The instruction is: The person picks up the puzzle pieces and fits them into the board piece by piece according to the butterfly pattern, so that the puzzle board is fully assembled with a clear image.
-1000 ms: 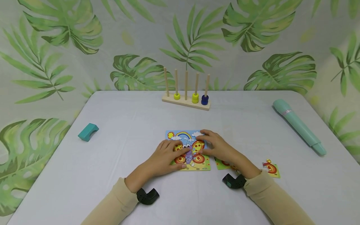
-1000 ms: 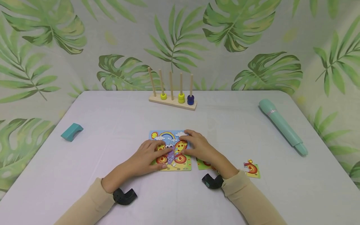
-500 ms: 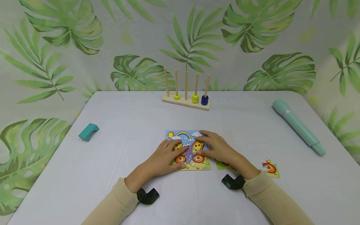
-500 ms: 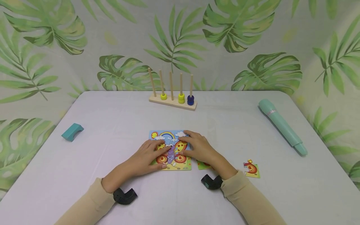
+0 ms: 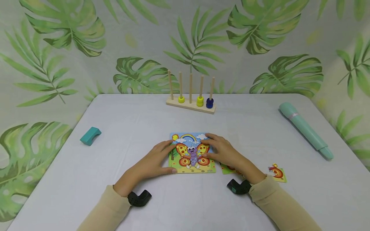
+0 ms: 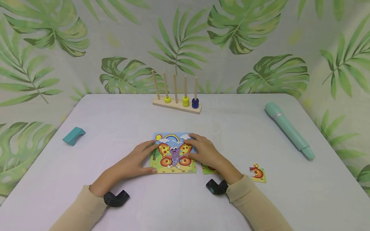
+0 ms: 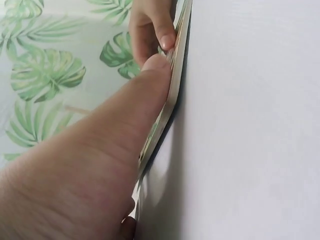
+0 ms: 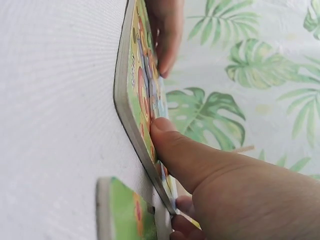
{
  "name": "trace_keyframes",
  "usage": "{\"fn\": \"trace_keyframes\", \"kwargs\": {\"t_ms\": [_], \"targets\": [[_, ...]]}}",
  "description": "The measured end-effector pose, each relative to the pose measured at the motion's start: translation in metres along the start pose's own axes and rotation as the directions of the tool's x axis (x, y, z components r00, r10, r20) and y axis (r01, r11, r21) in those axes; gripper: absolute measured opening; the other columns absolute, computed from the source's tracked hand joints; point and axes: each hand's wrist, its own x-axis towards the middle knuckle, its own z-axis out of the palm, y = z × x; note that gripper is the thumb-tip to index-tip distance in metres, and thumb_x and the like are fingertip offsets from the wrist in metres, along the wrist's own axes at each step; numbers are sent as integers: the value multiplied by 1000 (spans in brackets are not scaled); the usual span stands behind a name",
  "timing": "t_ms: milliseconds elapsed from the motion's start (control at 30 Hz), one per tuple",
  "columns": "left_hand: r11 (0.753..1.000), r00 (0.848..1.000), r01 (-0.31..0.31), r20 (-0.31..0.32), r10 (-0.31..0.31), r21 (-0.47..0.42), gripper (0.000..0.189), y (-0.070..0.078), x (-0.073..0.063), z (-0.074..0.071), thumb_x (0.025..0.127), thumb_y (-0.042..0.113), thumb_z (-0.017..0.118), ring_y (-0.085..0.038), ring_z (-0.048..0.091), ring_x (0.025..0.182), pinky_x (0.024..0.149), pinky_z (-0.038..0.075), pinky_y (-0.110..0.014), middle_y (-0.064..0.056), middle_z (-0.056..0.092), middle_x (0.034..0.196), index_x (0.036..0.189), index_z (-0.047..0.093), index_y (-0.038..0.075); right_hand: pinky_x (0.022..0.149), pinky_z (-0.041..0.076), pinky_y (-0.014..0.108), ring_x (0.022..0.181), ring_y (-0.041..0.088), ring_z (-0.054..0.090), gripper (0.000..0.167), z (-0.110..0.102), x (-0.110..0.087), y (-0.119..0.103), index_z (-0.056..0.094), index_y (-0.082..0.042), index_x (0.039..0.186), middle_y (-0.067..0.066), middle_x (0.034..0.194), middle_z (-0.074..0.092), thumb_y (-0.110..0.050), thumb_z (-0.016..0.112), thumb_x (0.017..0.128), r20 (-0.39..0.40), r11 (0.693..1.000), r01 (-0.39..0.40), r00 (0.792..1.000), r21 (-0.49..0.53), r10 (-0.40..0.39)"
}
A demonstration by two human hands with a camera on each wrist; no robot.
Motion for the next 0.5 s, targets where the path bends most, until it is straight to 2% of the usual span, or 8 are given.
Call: {"fn": "trace_keyframes", "kwargs": {"t_ms": [133,300,500], "targets": [[1000,1000,7,5,-7,-10,96,-6,-4,-1,68,71,54,-24,15,132,105,17,-41,-2,18,147,141,29,15,98,21,57,127,35,26,56,0,0,-1,51,-16,129,10,142,30,-40,65,80,6,1000,-11,1000,9,11],[1000,1000,-1,-4,1,-11,95,-7,-5,-2,68,68,59,-25,18,132,104,17,-42,-3,21,146,141,31,14,98,20,58,128,37,23,59,-3,0,-4,49,-17,130,11,143,27,-45,62,80,39,999,-32,999,34,31],[1000,1000,7,12,-7,-6,93,-6,-4,-3,68,65,61,-25,18,132,105,16,-41,-3,21,146,140,32,14,99,20,57,130,35,18,63,-21,-4,-12,43,-12,132,14,143,22,-43,63,81,98,982,-80,993,171,64]]}}
